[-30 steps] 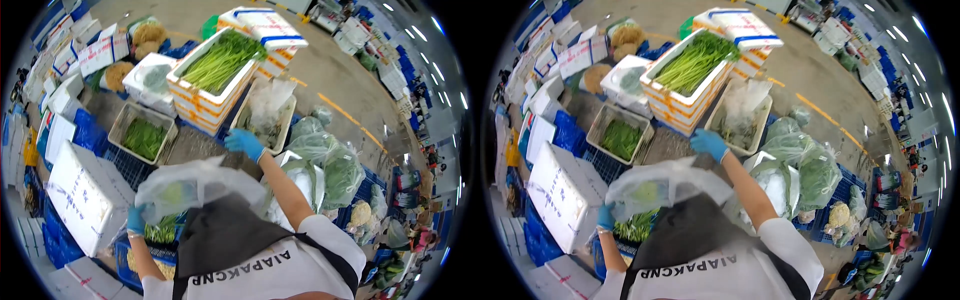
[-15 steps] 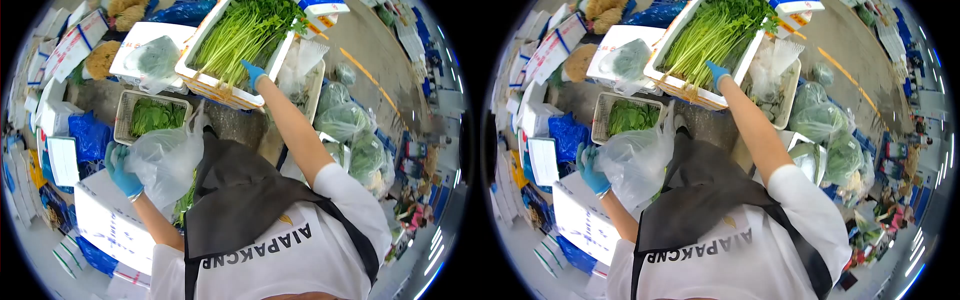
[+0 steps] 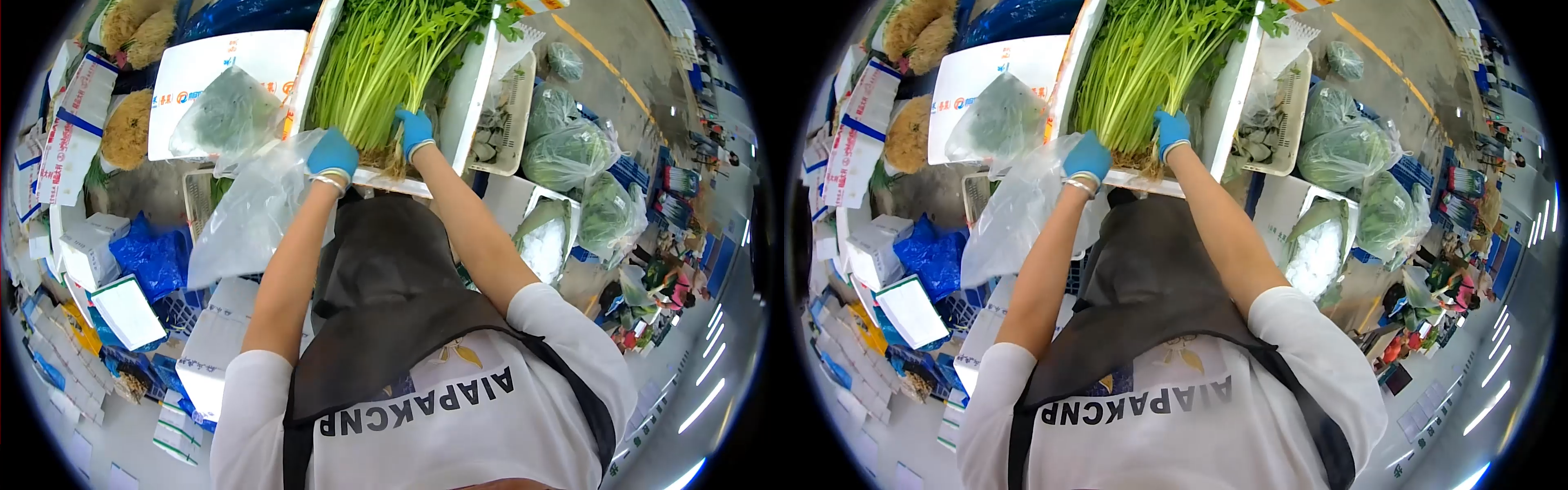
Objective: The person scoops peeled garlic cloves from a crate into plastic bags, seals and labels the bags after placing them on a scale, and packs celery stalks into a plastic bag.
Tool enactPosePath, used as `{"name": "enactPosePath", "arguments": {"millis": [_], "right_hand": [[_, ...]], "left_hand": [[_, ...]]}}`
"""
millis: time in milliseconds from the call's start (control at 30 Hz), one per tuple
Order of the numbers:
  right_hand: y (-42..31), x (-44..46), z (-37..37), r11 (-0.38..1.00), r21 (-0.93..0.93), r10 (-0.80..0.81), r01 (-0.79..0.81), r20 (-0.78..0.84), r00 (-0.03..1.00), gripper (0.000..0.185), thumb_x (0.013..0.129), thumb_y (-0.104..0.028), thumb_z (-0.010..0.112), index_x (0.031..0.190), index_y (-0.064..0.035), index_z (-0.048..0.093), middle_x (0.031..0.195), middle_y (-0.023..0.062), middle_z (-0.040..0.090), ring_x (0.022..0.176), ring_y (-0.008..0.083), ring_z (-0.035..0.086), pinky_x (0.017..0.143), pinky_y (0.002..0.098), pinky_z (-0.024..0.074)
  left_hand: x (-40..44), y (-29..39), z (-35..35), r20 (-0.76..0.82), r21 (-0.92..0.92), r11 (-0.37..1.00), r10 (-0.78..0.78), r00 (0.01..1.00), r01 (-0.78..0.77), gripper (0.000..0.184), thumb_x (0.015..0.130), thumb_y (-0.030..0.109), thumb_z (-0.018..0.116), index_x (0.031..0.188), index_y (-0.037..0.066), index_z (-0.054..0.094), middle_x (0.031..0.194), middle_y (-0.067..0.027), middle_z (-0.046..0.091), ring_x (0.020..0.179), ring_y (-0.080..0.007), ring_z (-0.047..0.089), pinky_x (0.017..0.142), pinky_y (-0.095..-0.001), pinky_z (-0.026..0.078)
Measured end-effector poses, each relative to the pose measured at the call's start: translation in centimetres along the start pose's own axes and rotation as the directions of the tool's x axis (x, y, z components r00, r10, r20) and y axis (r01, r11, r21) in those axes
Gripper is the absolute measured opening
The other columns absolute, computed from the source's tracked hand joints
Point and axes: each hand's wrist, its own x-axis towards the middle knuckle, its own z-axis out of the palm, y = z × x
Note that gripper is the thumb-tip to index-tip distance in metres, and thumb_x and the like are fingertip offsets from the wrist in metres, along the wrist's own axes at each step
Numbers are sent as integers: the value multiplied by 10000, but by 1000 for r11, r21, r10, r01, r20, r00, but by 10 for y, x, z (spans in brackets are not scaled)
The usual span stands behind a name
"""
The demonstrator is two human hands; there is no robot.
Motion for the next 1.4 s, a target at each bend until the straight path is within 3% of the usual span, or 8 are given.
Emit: {"name": "enactPosePath", "arguments": {"millis": [100,233,333,400,733,967,1200,1400], "right_hand": [[-13,-30,22,989,93,111,-115,53,992,973,749,-420,751,1447,12,230,1472,253,259,1327,309,329,1075,411,303],[-11,-24,18,895,-424,-160,140,-11,987,1161,661,-351,828,1446,67,82,1405,262,356,1226,330,440,1010,425,397],[19,20,-20,937,-333,-63,107,140,988,943,671,-181,802,1400,69,258,1276,245,489,1090,314,550,884,394,492],[6,15,-27,963,-266,68,-37,108,992,485,721,-93,712,1164,25,553,1074,169,616,947,269,607,770,374,515],[-37,-43,23,967,-247,89,-58,119,989,746,735,-420,764,1262,34,493,1194,165,580,1043,259,568,906,352,450],[-10,3,-10,967,-74,254,-243,252,934,894,788,-568,647,1396,27,371,1402,181,425,1271,245,401,1079,327,262],[-4,8,15,981,-140,158,-136,161,974,854,792,-576,643,1331,57,448,1363,159,467,1190,248,468,1006,321,355],[1,19,7,985,-7,168,-171,248,954,765,826,-509,646,1334,31,457,1318,128,515,1171,239,499,997,313,379]], "left_hand": [[17,9,58,-105,61,997,45,993,-39,261,810,169,516,1008,12,584,972,-260,629,901,-390,613,805,-448,477],[-10,42,97,3,-332,919,226,974,-212,285,806,130,499,1044,11,601,918,-248,638,845,-388,618,776,-445,485],[-20,50,58,22,-119,955,277,961,-272,345,790,75,496,1112,39,614,919,-226,644,826,-371,619,765,-421,489],[-15,36,37,-354,-85,946,265,897,-313,374,772,76,534,1133,26,615,878,-182,647,818,-330,619,752,-433,491],[54,-1,48,-251,-50,967,-253,934,249,451,892,391,469,1045,-18,584,974,-283,633,894,-434,616,799,-485,486],[61,-8,40,-112,-155,944,-308,945,290,444,909,362,396,1051,2,612,1039,-294,609,952,-461,577,850,-484,449],[62,-4,63,-399,56,998,15,917,8,337,902,231,421,713,4,582,721,-224,603,709,-405,595,668,-502,456],[63,10,47,-217,-393,889,-337,916,234,529,948,442,345,952,-16,610,980,-292,619,920,-450,585,809,-490,456]]}}
